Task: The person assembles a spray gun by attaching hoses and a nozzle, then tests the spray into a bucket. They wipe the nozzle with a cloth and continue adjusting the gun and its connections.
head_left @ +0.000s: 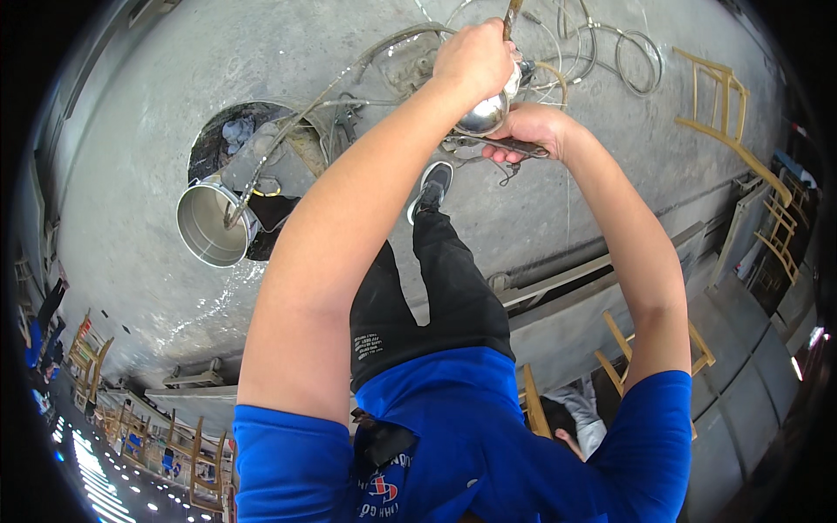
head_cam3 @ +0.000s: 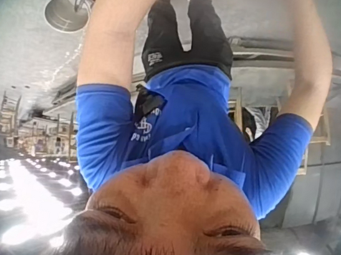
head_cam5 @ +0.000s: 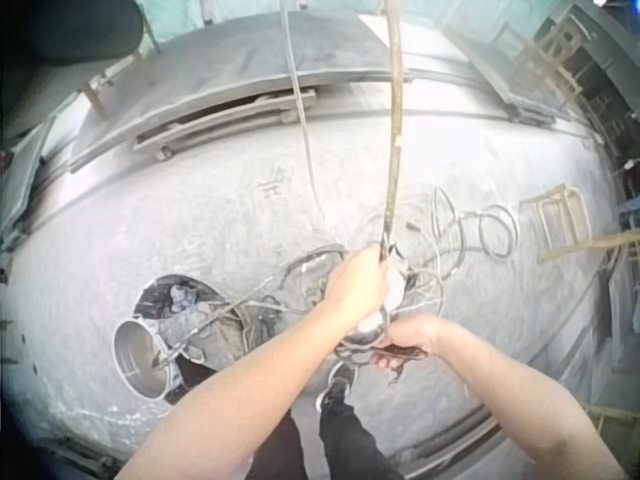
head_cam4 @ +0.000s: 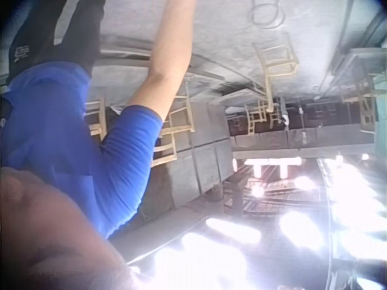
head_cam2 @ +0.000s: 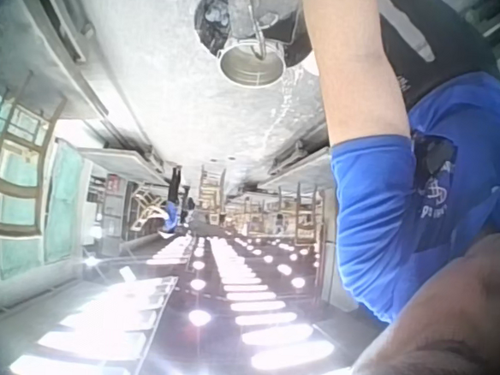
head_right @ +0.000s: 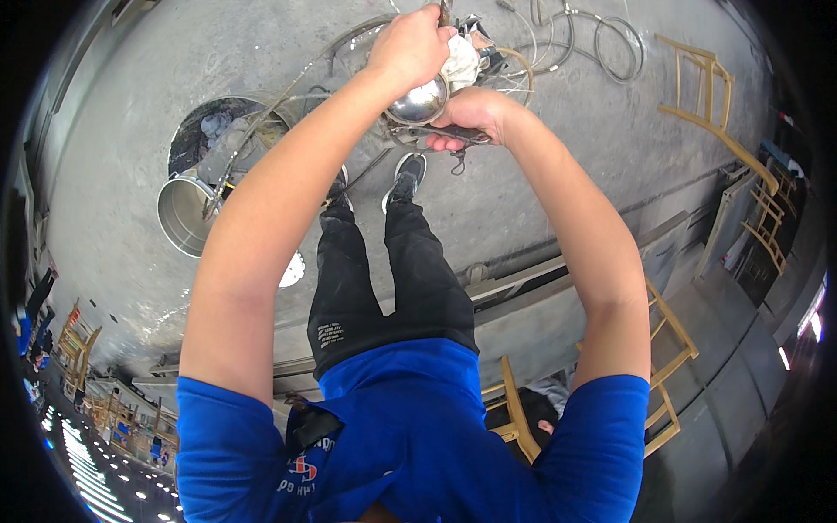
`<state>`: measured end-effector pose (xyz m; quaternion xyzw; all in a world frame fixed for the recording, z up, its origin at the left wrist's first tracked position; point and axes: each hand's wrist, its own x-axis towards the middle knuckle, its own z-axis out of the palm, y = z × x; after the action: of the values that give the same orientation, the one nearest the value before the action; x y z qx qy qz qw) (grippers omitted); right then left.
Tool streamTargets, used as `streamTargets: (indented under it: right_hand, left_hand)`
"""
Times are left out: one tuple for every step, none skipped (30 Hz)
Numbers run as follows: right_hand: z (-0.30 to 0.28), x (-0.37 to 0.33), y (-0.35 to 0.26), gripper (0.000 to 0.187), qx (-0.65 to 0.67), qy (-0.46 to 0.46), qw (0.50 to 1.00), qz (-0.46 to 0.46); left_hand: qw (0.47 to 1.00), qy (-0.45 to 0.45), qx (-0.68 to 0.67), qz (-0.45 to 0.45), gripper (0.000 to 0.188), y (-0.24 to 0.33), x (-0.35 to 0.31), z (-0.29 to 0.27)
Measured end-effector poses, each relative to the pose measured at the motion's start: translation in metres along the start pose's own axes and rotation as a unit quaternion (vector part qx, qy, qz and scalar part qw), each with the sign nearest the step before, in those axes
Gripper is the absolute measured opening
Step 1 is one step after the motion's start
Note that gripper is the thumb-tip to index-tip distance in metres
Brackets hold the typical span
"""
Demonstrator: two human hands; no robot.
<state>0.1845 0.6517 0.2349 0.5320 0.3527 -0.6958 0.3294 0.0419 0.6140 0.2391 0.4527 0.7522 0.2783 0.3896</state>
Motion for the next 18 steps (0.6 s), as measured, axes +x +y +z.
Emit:
streamTargets:
  right_hand:
    - [0.001, -0.001, 0.0, 0.022, -0.009, 0.001, 1.0, -0.009]
    - [0.002, -0.002, 0.0, 0.022, -0.018, 0.001, 1.0, -0.018]
    - [0.003, -0.003, 0.001, 0.021, -0.019, 0.001, 1.0, -0.021]
    - [0.003, -0.004, 0.001, 0.021, -0.021, 0.0, 0.999, -0.024]
    - [0.003, -0.004, 0.0, 0.02, -0.026, 0.0, 0.999, -0.028]
    - [0.002, -0.004, -0.001, 0.019, -0.023, -0.001, 0.999, -0.026]
    - [0.002, -0.003, -0.003, 0.018, -0.024, -0.003, 0.999, -0.024]
    - [0.001, -0.003, -0.004, 0.018, -0.024, -0.012, 0.999, -0.021]
    - [0.0, -0.003, -0.005, 0.017, -0.028, 0.0, 0.999, -0.027]
    - [0.002, -0.003, -0.003, 0.016, -0.032, 0.005, 0.999, -0.032]
    - [0.004, -0.004, -0.001, 0.015, -0.04, 0.024, 0.998, -0.036]
    - [0.008, -0.006, 0.003, 0.015, -0.046, 0.031, 0.997, -0.053]
    - [0.018, -0.009, 0.014, 0.015, -0.056, 0.053, 0.995, -0.069]
    - [0.029, -0.014, 0.026, 0.015, -0.062, 0.072, 0.992, -0.087]
    - [0.046, -0.017, 0.041, 0.019, -0.038, 0.108, 0.988, -0.105]
    - [0.064, -0.017, 0.055, 0.022, -0.01, 0.139, 0.983, -0.121]
    - [0.083, -0.016, 0.068, 0.025, 0.019, 0.169, 0.976, -0.137]
    - [0.102, -0.013, 0.079, 0.027, 0.056, 0.201, 0.968, -0.139]
  left_hand:
    - [1.0, 0.001, 0.0, -0.001, 0.026, 0.0, 0.001, 0.0]
    - [1.0, 0.002, 0.0, -0.002, 0.026, 0.0, 0.001, 0.0]
    - [1.0, 0.004, 0.004, -0.002, 0.027, 0.0, 0.001, 0.0]
    - [1.0, 0.006, 0.008, -0.001, 0.027, 0.0, 0.001, 0.0]
    - [1.0, 0.009, 0.012, 0.001, 0.028, 0.0, 0.001, 0.0]
    - [1.0, 0.01, 0.01, 0.002, 0.028, -0.001, 0.001, 0.0]
    - [1.0, 0.011, 0.008, 0.002, 0.028, -0.001, 0.001, 0.0]
    - [1.0, 0.012, 0.006, 0.003, 0.028, -0.001, 0.001, 0.001]
    - [1.0, 0.013, 0.004, 0.0, 0.028, -0.001, 0.001, 0.001]
    - [1.0, 0.014, 0.002, -0.002, 0.027, 0.0, 0.001, 0.001]
    - [1.0, 0.015, -0.001, -0.005, 0.027, 0.0, 0.0, 0.001]
    - [1.0, 0.012, -0.003, -0.005, 0.027, 0.0, 0.0, 0.001]
    - [1.0, 0.009, -0.004, -0.004, 0.027, 0.0, 0.001, 0.001]
    - [1.0, 0.006, -0.005, -0.003, 0.027, 0.0, 0.001, 0.0]
    - [1.0, 0.007, -0.004, -0.004, 0.027, 0.0, 0.001, 0.0]
    - [1.0, 0.008, -0.003, -0.003, 0.027, 0.0, 0.001, 0.0]
    - [1.0, 0.008, -0.003, -0.001, 0.027, 0.0, 0.001, 0.0]
    - [1.0, 0.01, -0.003, -0.002, 0.027, 0.001, 0.001, 0.0]
